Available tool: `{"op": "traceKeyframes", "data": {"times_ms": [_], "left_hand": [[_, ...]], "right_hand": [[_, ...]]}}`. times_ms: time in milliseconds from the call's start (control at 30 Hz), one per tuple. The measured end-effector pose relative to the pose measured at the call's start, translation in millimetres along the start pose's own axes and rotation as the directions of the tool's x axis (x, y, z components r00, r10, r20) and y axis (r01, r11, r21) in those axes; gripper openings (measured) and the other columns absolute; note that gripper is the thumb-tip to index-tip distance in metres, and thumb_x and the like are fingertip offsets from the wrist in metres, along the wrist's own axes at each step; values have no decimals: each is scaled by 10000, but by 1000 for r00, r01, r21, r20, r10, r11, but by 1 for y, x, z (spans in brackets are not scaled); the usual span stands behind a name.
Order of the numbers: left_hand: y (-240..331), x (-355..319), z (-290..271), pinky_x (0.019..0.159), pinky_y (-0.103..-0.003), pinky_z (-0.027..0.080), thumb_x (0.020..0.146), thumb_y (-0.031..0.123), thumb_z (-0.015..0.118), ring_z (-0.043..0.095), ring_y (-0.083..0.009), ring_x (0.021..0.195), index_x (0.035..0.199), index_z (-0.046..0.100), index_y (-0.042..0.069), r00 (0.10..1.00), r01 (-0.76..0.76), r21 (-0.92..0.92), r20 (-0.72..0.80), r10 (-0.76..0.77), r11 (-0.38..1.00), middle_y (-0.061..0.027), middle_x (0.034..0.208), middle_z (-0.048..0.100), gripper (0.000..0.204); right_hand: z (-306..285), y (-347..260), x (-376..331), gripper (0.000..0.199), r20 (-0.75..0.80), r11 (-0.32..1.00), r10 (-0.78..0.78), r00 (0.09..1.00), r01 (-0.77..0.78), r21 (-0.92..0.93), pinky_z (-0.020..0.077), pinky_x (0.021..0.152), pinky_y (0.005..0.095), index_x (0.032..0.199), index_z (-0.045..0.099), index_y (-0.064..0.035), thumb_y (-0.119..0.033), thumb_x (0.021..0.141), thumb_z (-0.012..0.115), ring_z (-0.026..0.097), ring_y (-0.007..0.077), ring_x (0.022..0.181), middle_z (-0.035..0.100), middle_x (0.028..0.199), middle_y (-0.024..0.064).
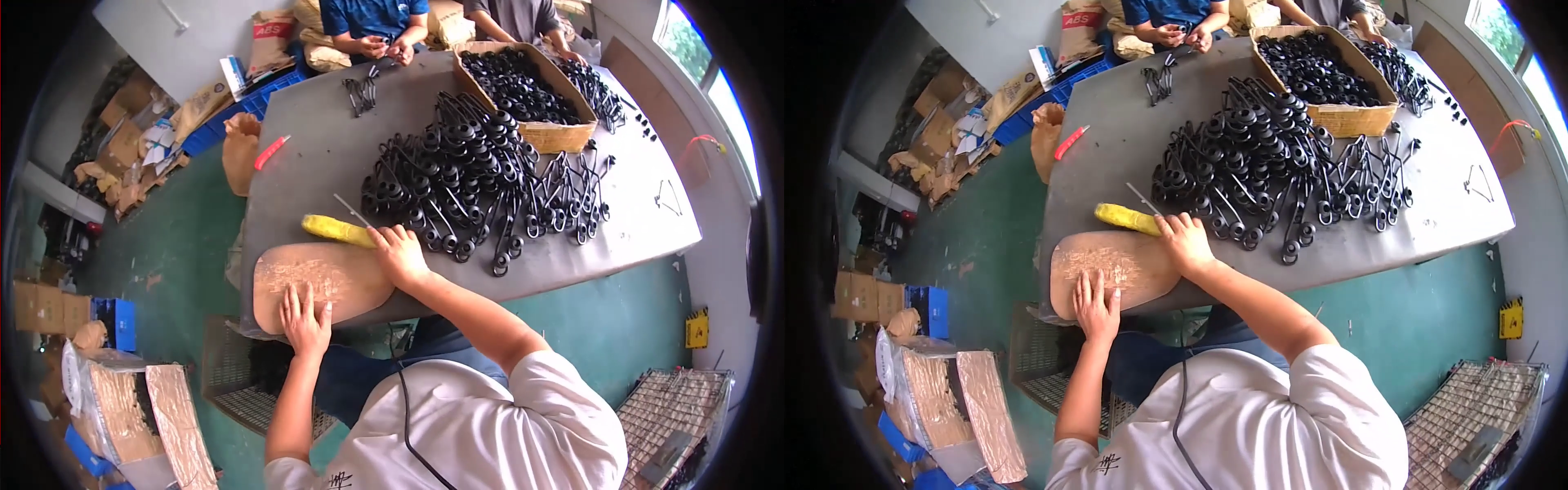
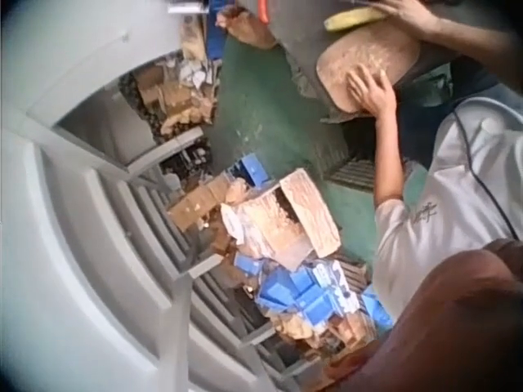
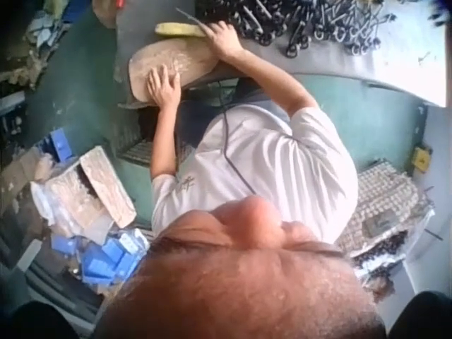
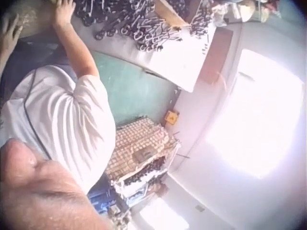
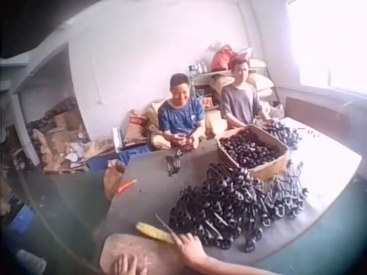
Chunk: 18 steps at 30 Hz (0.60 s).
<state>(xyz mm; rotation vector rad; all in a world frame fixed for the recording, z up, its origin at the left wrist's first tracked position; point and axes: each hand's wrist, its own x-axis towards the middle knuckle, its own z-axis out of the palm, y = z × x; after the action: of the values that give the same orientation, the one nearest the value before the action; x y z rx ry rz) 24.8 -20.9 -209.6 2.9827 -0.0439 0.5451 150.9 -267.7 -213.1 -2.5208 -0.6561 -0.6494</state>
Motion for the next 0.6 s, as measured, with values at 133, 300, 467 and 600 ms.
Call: {"op": "traceKeyframes", "data": {"times_ms": [133,300,467,600], "left_hand": [[19,0,1,1154,-559,242,927,452,591,373,-399,1391,1436,501,134,999,-37,6,10,37,999,-244,1494,406,607],[23,0,2,1162,-566,215,929,434,585,376,-371,1396,1409,533,139,1000,8,25,21,-8,1000,-223,1491,423,565],[24,-2,4,1159,-572,214,933,431,569,388,-367,1386,1393,546,134,999,18,45,-38,-17,999,-209,1488,432,547],[47,2,-4,1126,-578,278,911,281,632,416,-403,1341,1377,525,85,977,-51,-157,-212,16,986,-202,1455,449,516]], "right_hand": [[-39,6,-23,456,44,997,58,997,-60,48,461,829,407,1257,610,-79,-148,810,666,578,273,986,635,1131,76],[-114,49,-57,394,-316,988,118,941,-144,-60,463,777,412,1171,640,-82,-158,790,704,595,287,879,630,966,70],[-142,111,-87,649,-102,771,559,823,-561,-302,455,800,424,1390,498,-84,-418,866,684,619,299,893,608,959,101],[-127,101,-90,710,-18,782,522,853,-487,-390,426,874,451,1471,412,-80,-336,862,670,617,273,959,569,1051,109]]}}
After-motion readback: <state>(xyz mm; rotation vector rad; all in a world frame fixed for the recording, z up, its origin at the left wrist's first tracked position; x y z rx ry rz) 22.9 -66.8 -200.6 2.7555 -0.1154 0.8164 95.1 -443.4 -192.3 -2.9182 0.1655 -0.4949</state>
